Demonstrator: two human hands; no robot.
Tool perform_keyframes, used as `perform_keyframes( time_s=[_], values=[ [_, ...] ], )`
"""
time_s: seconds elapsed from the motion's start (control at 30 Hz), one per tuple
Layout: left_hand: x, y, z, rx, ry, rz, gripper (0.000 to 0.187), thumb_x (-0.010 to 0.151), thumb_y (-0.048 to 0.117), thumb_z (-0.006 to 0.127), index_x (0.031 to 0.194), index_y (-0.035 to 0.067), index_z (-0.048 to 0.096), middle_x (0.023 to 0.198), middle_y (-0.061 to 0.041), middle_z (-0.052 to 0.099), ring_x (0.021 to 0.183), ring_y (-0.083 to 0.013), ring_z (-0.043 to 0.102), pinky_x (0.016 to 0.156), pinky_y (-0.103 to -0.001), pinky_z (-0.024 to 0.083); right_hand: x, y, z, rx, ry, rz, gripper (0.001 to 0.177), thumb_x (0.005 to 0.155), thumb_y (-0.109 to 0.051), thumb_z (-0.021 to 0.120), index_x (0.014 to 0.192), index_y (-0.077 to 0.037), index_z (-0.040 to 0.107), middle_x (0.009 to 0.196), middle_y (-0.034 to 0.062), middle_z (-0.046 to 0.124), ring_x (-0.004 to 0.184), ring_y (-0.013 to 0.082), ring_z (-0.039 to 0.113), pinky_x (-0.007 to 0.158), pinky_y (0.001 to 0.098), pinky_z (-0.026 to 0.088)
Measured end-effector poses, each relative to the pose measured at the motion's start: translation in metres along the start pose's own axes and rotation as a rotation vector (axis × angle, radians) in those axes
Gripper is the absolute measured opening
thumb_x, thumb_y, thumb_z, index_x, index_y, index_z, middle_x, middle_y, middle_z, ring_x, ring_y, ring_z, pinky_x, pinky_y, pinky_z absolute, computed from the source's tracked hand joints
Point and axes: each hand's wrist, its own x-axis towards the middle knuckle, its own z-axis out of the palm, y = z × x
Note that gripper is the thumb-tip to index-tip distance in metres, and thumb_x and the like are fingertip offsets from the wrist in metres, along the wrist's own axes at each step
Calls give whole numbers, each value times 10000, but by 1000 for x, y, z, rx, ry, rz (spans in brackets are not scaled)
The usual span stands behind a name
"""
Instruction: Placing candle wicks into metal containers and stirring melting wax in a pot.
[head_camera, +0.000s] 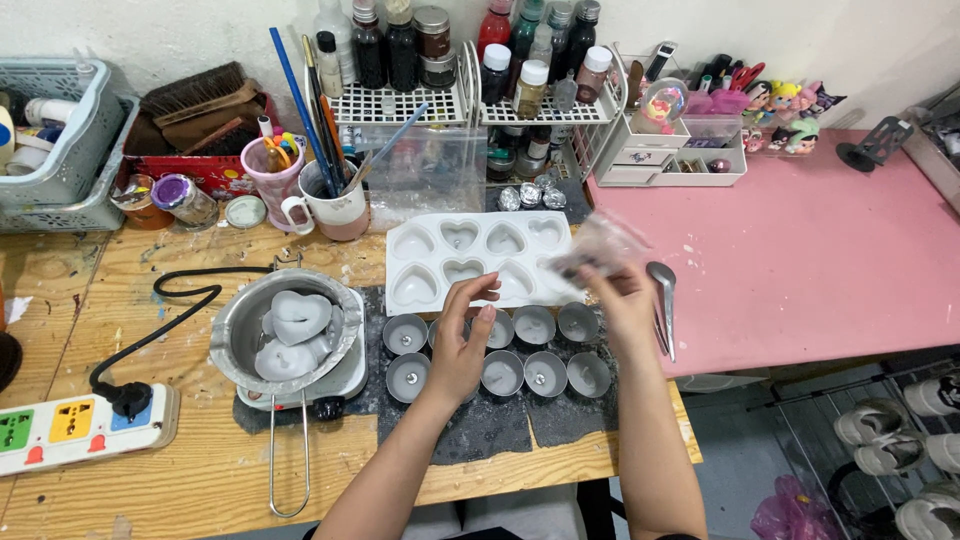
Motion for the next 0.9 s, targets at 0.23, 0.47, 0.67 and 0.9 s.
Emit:
perform_keyframes(
  time_s=[0.23,0.47,0.67,0.9],
  values=[
    [-1,5,4,69,-61,-25,256,1059,221,551,1230,62,656,1204,-70,645,1096,-188,664,917,-314,547,25,16,-46,-336,239,-105,170,927,-86,828,993,25,718,893,98,715,770,135,629,669,289,492],
    [-8,12,8,435,-200,194,171,1005,205,606,1126,103,671,1054,-63,711,997,-255,695,794,-389,556,33,37,-53,-838,289,-191,373,828,-246,832,994,51,677,816,198,725,744,304,723,707,412,565],
    [-21,8,10,525,-358,206,168,990,249,623,1090,127,680,1002,-51,735,845,-276,708,680,-425,552,32,46,-51,-912,313,-260,418,842,-220,810,1132,41,661,940,234,720,836,369,712,781,455,564],
    [-78,15,-28,18,-461,-334,230,1028,260,582,1177,115,681,942,-30,760,772,-131,699,646,-296,534,25,30,-45,-980,341,-468,534,867,-142,774,1338,20,578,1220,231,620,1150,401,594,1013,467,469]
  ],
)
